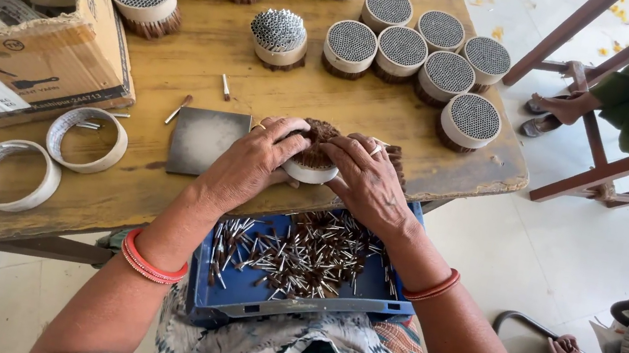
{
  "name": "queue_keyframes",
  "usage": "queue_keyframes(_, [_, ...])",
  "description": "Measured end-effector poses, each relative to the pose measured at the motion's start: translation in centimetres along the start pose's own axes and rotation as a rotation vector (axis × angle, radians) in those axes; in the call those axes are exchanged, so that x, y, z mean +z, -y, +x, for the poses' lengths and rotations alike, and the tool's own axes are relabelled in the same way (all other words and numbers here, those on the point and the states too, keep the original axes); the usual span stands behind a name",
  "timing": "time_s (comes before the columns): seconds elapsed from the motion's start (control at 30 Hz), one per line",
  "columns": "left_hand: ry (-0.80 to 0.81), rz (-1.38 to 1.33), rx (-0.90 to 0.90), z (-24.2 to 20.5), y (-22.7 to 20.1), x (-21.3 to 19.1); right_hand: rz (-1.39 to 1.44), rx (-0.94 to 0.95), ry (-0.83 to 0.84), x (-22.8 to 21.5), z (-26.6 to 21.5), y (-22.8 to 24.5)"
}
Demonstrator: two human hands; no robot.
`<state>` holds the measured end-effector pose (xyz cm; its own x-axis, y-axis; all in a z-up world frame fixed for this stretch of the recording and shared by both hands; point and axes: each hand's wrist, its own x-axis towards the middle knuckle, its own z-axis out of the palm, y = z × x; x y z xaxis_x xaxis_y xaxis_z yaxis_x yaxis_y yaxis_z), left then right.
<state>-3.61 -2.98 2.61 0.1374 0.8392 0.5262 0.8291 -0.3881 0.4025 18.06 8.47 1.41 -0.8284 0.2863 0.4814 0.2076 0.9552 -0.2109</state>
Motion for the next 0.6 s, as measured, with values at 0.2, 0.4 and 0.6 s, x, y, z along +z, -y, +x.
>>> queue_keyframes(0.2, [-0.019, -0.144, -0.053, -0.5, -1.3, 0.0, -0.093, -0.027, -0.007, -0.6, 0.0, 2.2])
queue_keyframes(0.4, [0.012, -0.113, -0.045, -0.4, -0.6, 0.9, -0.097, -0.012, 0.051, -0.6, -0.1, 1.4])
queue_keyframes(0.6, [0.036, -0.162, -0.037, 0.2, 0.8, 1.4, -0.120, -0.080, 0.148, -1.3, 2.2, 0.2])
